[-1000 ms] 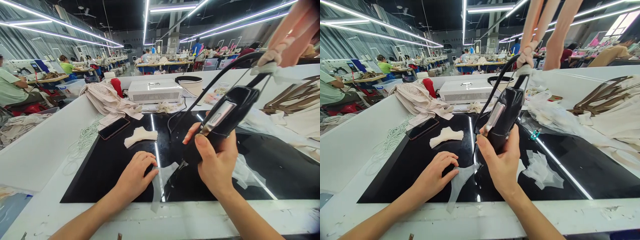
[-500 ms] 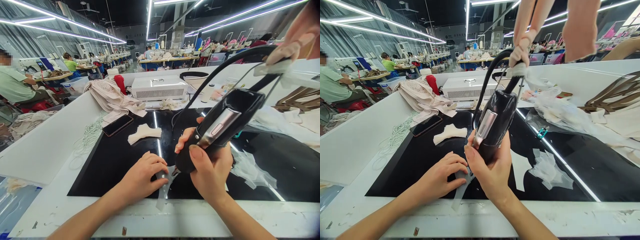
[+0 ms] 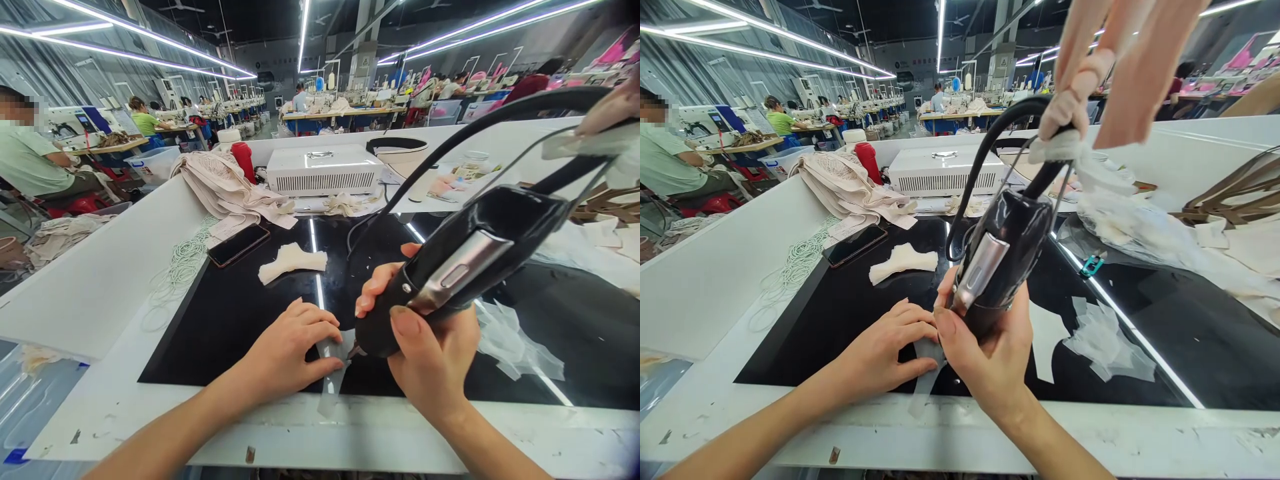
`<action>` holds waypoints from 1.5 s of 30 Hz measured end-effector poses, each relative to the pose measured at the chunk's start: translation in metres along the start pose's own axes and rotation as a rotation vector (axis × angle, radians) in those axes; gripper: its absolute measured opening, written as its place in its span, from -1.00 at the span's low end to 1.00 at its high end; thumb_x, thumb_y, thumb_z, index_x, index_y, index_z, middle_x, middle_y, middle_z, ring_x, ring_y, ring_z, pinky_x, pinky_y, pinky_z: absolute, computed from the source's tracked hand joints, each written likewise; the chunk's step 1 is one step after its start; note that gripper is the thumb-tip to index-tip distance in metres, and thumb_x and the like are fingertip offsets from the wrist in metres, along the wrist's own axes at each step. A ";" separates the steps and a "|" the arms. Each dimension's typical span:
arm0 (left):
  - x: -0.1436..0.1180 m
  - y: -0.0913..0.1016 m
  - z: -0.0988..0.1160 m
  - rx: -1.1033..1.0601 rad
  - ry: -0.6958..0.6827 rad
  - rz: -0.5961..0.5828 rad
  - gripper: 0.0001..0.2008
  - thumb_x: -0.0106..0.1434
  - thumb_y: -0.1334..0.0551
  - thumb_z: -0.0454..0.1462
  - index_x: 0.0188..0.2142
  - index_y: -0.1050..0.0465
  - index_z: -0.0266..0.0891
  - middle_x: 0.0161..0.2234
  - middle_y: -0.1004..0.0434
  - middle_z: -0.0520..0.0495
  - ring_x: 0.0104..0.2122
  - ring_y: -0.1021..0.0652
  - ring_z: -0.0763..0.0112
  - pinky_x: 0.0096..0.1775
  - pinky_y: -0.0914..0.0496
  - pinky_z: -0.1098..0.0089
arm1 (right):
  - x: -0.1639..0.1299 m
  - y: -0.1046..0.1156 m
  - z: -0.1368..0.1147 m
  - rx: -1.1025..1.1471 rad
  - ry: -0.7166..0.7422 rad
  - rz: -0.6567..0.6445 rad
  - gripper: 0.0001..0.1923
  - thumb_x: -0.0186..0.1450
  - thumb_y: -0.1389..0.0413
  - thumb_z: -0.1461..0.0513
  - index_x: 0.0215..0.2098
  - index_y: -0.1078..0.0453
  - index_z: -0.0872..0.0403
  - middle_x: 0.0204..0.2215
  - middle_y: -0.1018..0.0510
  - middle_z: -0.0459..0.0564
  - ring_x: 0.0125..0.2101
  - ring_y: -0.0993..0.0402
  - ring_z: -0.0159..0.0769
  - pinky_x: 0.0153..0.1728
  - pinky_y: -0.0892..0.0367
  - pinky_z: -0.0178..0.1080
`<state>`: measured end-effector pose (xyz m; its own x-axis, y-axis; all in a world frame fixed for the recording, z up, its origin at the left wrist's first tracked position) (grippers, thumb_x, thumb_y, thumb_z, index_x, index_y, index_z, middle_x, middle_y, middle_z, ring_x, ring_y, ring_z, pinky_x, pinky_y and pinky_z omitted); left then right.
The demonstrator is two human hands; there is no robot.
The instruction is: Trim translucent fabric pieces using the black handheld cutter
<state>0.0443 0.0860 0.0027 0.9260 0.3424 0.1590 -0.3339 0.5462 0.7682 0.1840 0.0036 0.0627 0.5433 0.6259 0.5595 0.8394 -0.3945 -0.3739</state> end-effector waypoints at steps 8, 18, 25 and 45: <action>-0.001 0.000 0.000 0.007 0.015 0.003 -0.76 0.40 -0.53 -0.29 0.00 -0.60 -0.11 0.17 -0.68 -0.04 0.22 -0.61 0.14 0.51 -0.11 -0.12 | -0.001 0.002 -0.002 0.002 0.006 -0.009 -0.64 0.41 -0.47 0.02 -0.03 -0.44 -0.11 -0.23 -0.64 -0.17 -0.43 -0.58 -0.39 -0.44 -0.57 -0.30; -0.001 0.001 0.001 0.015 0.002 0.003 -0.78 0.41 -0.52 -0.28 -0.01 -0.62 -0.12 0.16 -0.68 -0.08 0.19 -0.61 0.10 0.45 -0.21 -0.15 | -0.001 0.002 0.001 -0.056 -0.009 0.023 -0.70 0.43 -0.45 0.03 -0.04 -0.46 -0.12 -0.25 -0.66 -0.19 -0.40 -0.60 -0.40 -0.33 -0.61 -0.32; -0.002 0.000 -0.003 0.034 0.022 -0.015 -0.81 0.45 -0.49 -0.27 0.02 -0.63 -0.09 0.18 -0.67 -0.07 0.21 -0.62 0.08 0.51 -0.08 -0.31 | 0.004 0.008 -0.002 -0.048 0.015 0.068 -0.61 0.40 -0.47 0.02 0.07 -0.49 -0.13 -0.27 -0.65 -0.19 -0.43 -0.57 -0.38 -0.41 -0.57 -0.29; -0.003 0.001 -0.004 0.038 0.013 0.058 -0.73 0.50 -0.42 -0.30 0.14 -0.53 -0.15 0.21 -0.65 -0.14 0.25 -0.59 0.09 0.49 -0.22 -0.24 | 0.007 0.015 -0.003 -0.133 0.038 0.095 -0.64 0.41 -0.45 0.01 -0.03 -0.42 -0.10 -0.27 -0.64 -0.16 -0.46 -0.58 -0.34 -0.48 -0.52 -0.25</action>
<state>0.0400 0.0887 0.0003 0.9026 0.3832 0.1961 -0.3801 0.4957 0.7809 0.2002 0.0006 0.0634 0.6185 0.5563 0.5550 0.7771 -0.5376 -0.3271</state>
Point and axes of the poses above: each hand's wrist, its own x-axis towards the middle knuckle, its own y-axis out of the back of the hand, z = x × y, the point moved 6 cm from there along x, towards the middle knuckle
